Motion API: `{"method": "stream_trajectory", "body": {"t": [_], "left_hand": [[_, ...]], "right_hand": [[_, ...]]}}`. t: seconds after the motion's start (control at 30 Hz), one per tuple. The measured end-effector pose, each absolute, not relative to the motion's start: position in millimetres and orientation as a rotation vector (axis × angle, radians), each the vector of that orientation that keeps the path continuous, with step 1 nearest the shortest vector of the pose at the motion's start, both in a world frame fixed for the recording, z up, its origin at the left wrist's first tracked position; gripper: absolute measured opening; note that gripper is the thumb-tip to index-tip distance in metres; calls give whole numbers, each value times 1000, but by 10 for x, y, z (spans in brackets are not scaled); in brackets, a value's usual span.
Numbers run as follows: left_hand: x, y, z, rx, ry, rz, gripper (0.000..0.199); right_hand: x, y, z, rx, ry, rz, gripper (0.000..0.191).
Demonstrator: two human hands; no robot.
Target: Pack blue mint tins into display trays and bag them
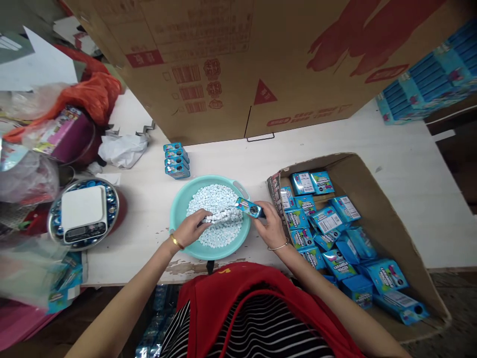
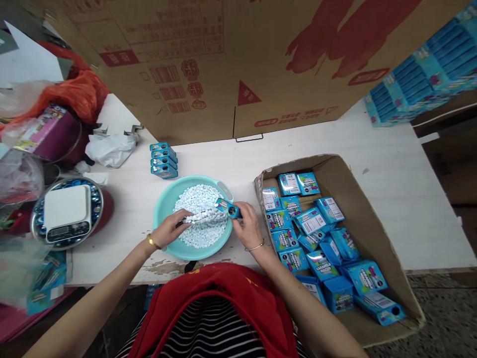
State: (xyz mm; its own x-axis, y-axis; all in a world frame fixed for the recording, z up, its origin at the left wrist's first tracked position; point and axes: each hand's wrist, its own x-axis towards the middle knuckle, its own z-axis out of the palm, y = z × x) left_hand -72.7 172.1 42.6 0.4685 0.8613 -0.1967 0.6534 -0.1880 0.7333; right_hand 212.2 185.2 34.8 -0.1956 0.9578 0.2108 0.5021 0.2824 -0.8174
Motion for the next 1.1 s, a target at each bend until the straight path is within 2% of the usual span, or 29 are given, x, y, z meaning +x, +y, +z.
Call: {"method": "stream_trajectory", "body": {"t": [0.17, 0.3, 0.47, 0.63, 0.73, 0.9, 1.0, 1.1], "left_hand": [[-695, 1801, 1155, 2107, 1234, 194, 24], [-471, 1882, 1528, 2258, 1325, -207, 22], [-96, 1901, 1912, 2439, 1407, -673, 36], [-44, 1914, 2084, 2489, 1382, -705, 20], [-353, 1995, 1749, 2440, 1549, -537, 19], [-894, 2101, 517, 2145, 1748, -419, 26], [-869, 2035, -87, 2115, 1712, -340, 29], [-634, 1888, -412, 2094, 1615, -228, 28]], "right_hand": [[1920, 1852, 300, -1166, -2011, 721, 44], [1751, 1824, 296, -1106, -2095, 692, 49], [1656, 1787, 306, -1070, -2115, 712, 49], [1686, 1790, 266, -1073, -2065, 736, 49], [1768, 1814, 255, -1110, -2016, 750, 47], [1991, 1874, 312, -1251, -1851, 796, 37], [2116, 1908, 360, -1317, -1801, 785, 32], [2187, 1926, 392, -1371, -1782, 758, 28]]}}
